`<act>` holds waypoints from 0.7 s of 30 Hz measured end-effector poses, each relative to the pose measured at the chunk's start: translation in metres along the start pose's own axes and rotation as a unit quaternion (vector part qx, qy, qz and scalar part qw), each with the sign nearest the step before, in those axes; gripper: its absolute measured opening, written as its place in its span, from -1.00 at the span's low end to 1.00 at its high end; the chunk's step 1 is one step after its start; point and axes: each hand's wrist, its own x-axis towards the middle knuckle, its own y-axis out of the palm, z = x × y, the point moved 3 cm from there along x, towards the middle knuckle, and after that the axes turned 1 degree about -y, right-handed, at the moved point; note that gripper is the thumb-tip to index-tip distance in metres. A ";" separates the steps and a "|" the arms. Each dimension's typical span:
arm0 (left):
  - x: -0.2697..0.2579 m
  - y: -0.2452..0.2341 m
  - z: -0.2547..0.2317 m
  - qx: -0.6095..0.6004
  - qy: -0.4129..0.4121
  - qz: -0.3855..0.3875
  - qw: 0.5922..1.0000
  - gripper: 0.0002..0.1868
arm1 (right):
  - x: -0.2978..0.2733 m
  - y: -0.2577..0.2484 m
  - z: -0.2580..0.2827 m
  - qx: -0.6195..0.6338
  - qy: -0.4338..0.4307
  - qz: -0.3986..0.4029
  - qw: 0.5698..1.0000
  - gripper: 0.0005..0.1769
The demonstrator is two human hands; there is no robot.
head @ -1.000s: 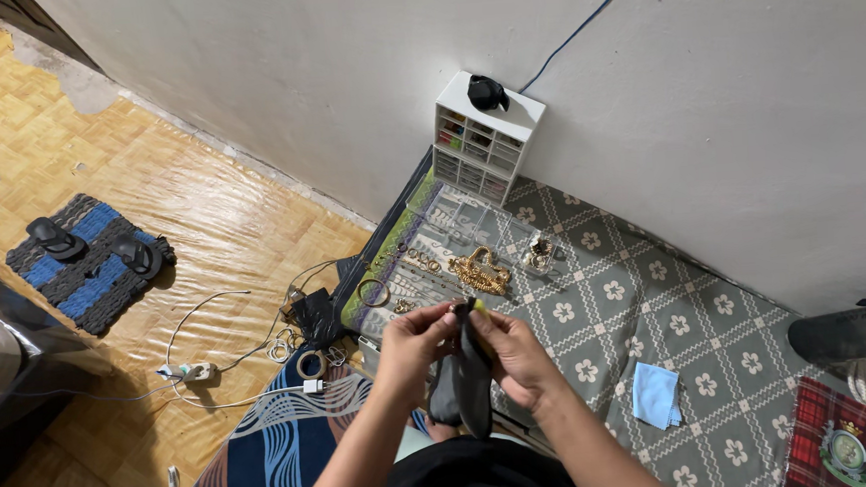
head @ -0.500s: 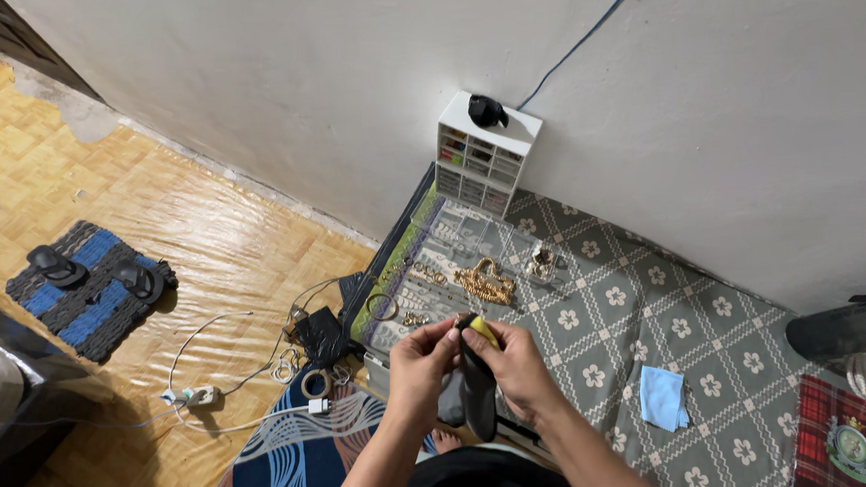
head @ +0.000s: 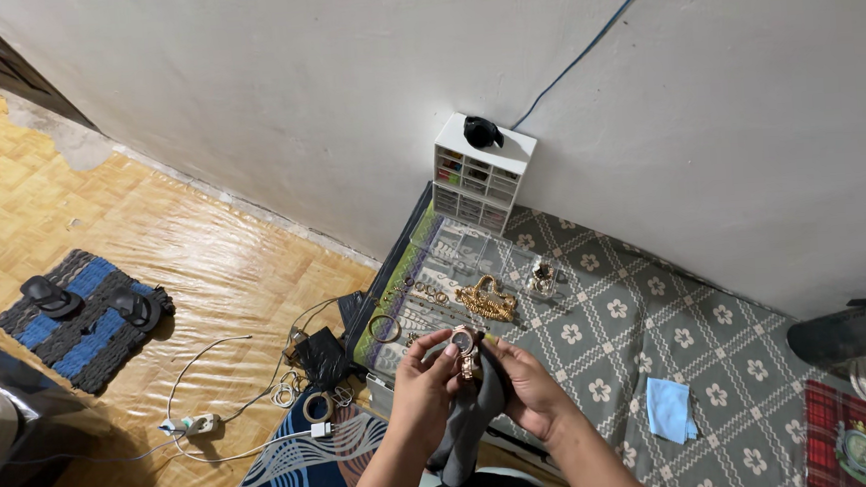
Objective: The person wipes a gold bracelet with a cloth, then picks up a smartwatch, connects it to a charging cable, and places it in a small carrying case. Finally, the person puts the smartwatch on their wrist and fastens the strap.
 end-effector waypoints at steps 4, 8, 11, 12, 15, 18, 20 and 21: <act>-0.002 0.001 0.002 0.054 -0.019 0.008 0.998 -0.72 | 0.000 0.003 -0.007 0.030 -0.007 0.008 0.999 -0.70; -0.005 0.000 0.006 0.176 -0.012 0.010 0.984 -0.70 | 0.001 0.008 -0.008 -0.015 -0.055 0.048 0.997 -0.56; -0.004 0.001 0.007 0.218 0.021 0.023 0.976 -0.64 | 0.001 0.009 -0.007 -0.056 -0.065 0.010 0.996 -0.54; -0.005 0.000 0.007 0.242 0.023 0.016 0.970 -0.64 | 0.001 0.009 -0.006 -0.068 -0.070 -0.002 0.995 -0.56; -0.008 0.002 0.004 0.297 0.065 0.037 0.952 -0.62 | 0.001 0.012 0.000 -0.123 -0.125 -0.005 0.985 -0.63; -0.013 0.001 0.005 0.329 0.015 0.026 0.944 -0.62 | 0.000 0.015 0.008 -0.148 -0.197 -0.007 0.969 -0.59; -0.013 0.000 0.003 0.315 -0.015 0.019 0.949 -0.62 | -0.003 0.015 0.008 -0.158 -0.160 -0.009 0.974 -0.63; -0.011 0.001 0.000 0.294 -0.010 0.024 0.955 -0.62 | -0.006 0.014 0.008 -0.162 -0.142 -0.011 0.976 -0.64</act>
